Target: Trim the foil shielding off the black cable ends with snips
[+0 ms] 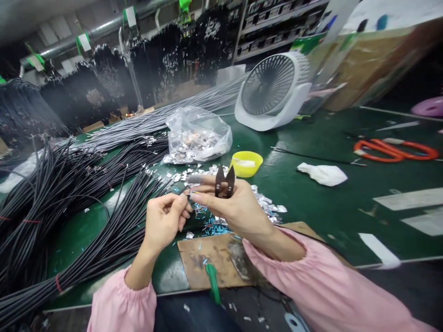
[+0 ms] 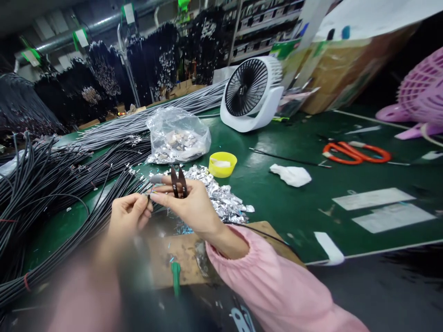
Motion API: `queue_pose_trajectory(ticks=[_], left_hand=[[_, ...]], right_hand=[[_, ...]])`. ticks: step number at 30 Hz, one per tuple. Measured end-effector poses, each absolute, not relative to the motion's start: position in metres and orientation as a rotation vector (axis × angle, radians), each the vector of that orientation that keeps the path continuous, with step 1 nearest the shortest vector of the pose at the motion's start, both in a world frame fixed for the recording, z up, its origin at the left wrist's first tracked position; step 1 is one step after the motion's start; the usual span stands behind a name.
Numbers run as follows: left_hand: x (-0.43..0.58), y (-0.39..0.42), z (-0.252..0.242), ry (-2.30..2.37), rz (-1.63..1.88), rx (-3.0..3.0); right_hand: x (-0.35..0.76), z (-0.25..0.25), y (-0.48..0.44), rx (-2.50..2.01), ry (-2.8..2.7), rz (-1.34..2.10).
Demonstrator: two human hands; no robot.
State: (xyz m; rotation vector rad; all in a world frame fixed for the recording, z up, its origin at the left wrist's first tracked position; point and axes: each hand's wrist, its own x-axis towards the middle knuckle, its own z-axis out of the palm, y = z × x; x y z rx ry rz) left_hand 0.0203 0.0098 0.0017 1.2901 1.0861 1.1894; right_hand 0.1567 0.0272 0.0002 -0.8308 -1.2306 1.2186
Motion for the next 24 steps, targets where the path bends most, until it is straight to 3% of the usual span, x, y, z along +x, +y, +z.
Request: queue_pose_trajectory(ticks=[7, 10, 18, 24], left_hand=[[0.029, 0.009, -0.013, 1.344, 1.403, 1.435], [0.034, 0.01, -0.017, 1.409, 1.453, 1.444], [0.024, 0.027, -0.02, 1.541, 1.408, 1.452], [-0.013, 0.049, -0.029, 2.101, 0.809, 1.896]], right_hand=[[0.157, -0.011, 0.023, -0.942, -1.503, 0.405], [0.157, -0.015, 0.023, -0.938, -1.6, 0.225], [0.157, -0.014, 0.029, -0.917, -1.643, 0.12], [0.161, -0.007, 0.027, -1.004, -1.476, 0.33]])
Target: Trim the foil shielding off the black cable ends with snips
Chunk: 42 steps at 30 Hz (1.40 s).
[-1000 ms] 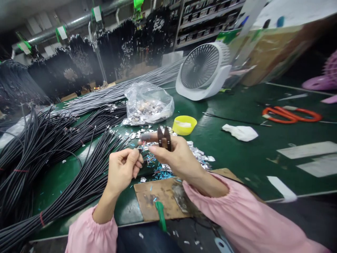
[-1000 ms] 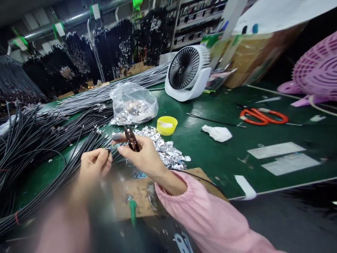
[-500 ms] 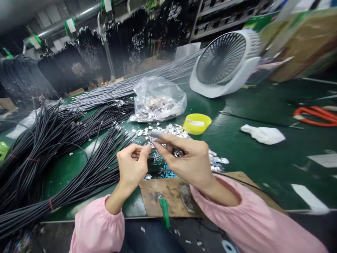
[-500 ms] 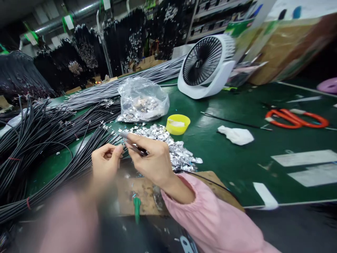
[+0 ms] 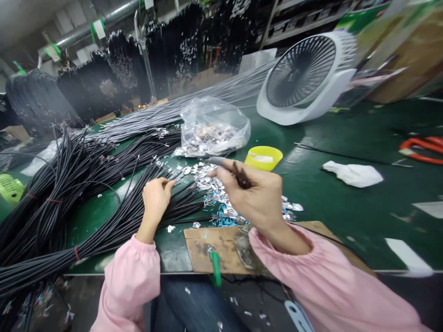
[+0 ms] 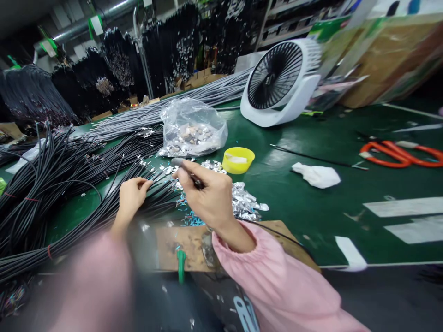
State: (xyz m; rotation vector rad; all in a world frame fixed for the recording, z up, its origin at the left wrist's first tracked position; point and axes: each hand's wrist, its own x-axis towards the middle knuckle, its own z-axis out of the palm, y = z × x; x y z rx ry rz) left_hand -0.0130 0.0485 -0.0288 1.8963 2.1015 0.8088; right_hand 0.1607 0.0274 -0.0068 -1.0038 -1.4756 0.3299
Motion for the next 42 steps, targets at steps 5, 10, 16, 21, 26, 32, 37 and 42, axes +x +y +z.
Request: queue_pose_trajectory(ticks=[5, 10, 16, 21, 26, 32, 37, 42], left_hand=[[-0.017, 0.056, -0.044, 2.099, 0.768, 1.958], [-0.017, 0.051, -0.031, 1.93, 0.976, 2.018], [-0.017, 0.03, -0.013, 1.614, 1.311, 2.047], [-0.021, 0.02, -0.014, 1.453, 1.39, 1.993], [-0.024, 0.013, -0.017, 1.522, 1.605, 2.057], [-0.022, 0.007, -0.012, 1.626, 1.727, 2.378], [-0.014, 0.004, -0.016, 1.641, 1.814, 2.453], [-0.008, 0.0, -0.019, 1.713, 1.759, 2.398]], right_hand=[[0.162, -0.006, 0.029, -0.964, -1.591, 0.475], [0.16, -0.013, 0.036, -0.954, -1.757, 0.379], [0.15, -0.013, 0.037, -0.926, -1.747, 0.394], [0.132, 0.002, 0.042, -0.929, -1.762, 0.605], [0.116, 0.013, 0.048, -0.893, -1.778, 0.686], [0.116, 0.018, 0.042, -0.839, -1.732, 0.647], [0.122, 0.017, 0.033, -0.851, -1.704, 0.592], [0.126, 0.015, 0.029, -0.849, -1.703, 0.589]])
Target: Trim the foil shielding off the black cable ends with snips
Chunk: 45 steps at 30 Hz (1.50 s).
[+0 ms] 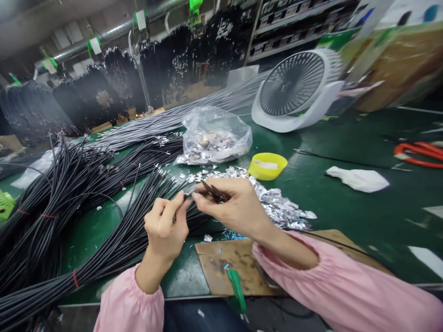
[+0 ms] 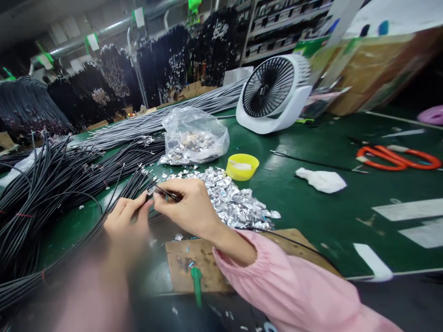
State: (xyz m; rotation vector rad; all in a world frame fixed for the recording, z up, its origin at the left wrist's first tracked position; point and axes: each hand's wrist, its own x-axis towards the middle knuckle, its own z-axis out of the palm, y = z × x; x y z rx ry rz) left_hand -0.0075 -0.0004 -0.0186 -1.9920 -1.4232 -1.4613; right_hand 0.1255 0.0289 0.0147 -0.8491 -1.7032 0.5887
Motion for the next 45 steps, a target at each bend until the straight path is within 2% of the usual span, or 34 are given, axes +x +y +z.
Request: queue_pose_trajectory(ticks=[8, 13, 21, 29, 35, 38, 41, 45], left_hand=[[-0.011, 0.003, -0.015, -1.72, -1.79, -2.233], [-0.014, 0.003, -0.01, -1.846, -2.022, -2.154], [-0.012, 0.001, -0.009, -1.833, -1.944, -2.157], [-0.011, 0.002, -0.009, -1.864, -2.018, -2.171], [-0.02, 0.008, 0.005, -2.027, -2.312, -2.572], [-0.022, 0.009, 0.005, -1.945, -2.388, -2.535], [-0.02, 0.007, 0.002, -1.84, -2.289, -2.433], [-0.014, 0.002, -0.006, -1.588, -1.936, -2.219]], right_hand=[[0.132, 0.01, 0.031, -0.898, -1.746, 0.473], [0.134, 0.003, 0.032, -0.904, -1.839, 0.341], [0.135, 0.004, 0.03, -0.819, -1.889, 0.296], [0.136, 0.0, 0.027, -0.87, -1.862, 0.075], [0.137, 0.001, 0.029, -0.835, -1.872, 0.279], [0.138, 0.002, 0.031, -0.924, -1.772, 0.233], [0.139, 0.004, 0.033, -0.943, -1.686, 0.296], [0.138, 0.01, 0.033, -0.851, -1.731, 0.565]])
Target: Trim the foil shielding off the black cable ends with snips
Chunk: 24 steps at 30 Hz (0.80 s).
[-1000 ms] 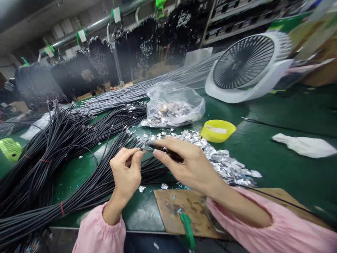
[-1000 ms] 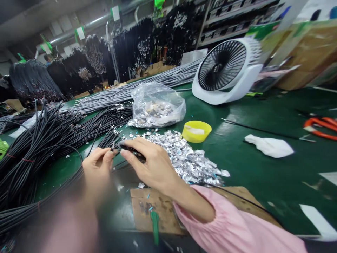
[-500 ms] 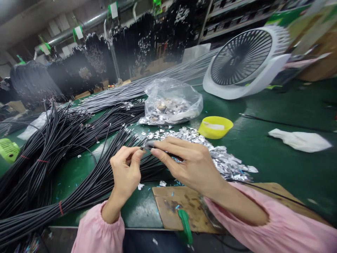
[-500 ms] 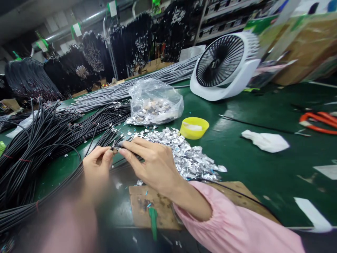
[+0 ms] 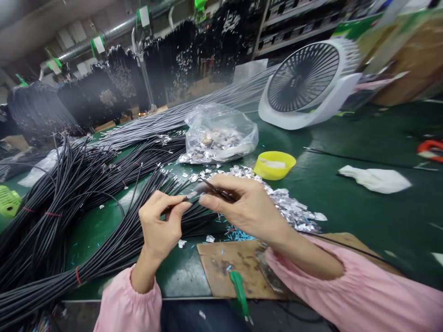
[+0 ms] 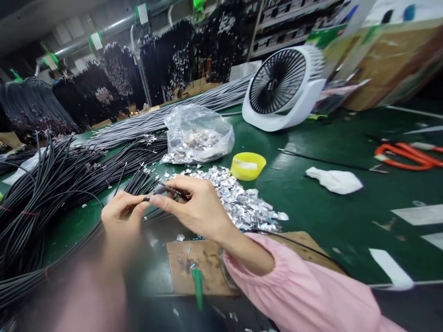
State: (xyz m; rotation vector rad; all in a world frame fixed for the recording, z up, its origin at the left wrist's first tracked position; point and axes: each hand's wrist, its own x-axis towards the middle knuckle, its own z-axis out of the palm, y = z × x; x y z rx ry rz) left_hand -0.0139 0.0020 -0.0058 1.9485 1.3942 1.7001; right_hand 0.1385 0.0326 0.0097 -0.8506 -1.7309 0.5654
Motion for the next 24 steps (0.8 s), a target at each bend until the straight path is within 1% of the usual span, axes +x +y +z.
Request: queue_pose_trajectory(ticks=[2, 5, 9, 11, 13, 15, 18, 20, 22, 24], left_hand=[[-0.011, 0.0, -0.009, 1.435, 1.747, 2.104], [-0.008, -0.003, -0.01, 1.471, 1.698, 2.195], [-0.006, -0.004, -0.006, 1.501, 1.363, 2.165], [-0.005, -0.003, -0.004, 1.497, 1.281, 1.963], [-0.005, -0.002, -0.002, 1.42, 1.274, 1.643], [-0.004, -0.002, 0.0, 1.284, 1.231, 1.397], [-0.003, -0.003, 0.005, 1.141, 1.155, 1.364], [-0.001, -0.004, 0.007, 1.128, 1.072, 1.471], [0.0, -0.005, 0.008, 1.17, 1.01, 1.527], [0.001, -0.004, 0.008, 1.213, 1.05, 1.494]], right_hand=[[0.138, 0.012, 0.031, -0.846, -1.752, 0.565], [0.139, 0.011, 0.029, -0.796, -1.8, 0.332], [0.145, 0.005, 0.029, -0.535, -1.974, -0.09], [0.147, 0.002, 0.031, -0.466, -2.025, -0.13], [0.145, 0.0, 0.035, -0.484, -1.977, 0.023], [0.14, 0.0, 0.04, -0.555, -1.858, 0.318], [0.133, 0.001, 0.046, -0.664, -1.653, 0.831], [0.131, 0.001, 0.048, -0.706, -1.553, 1.08], [0.132, 0.002, 0.049, -0.764, -1.473, 1.114], [0.137, 0.002, 0.049, -0.861, -1.449, 0.89]])
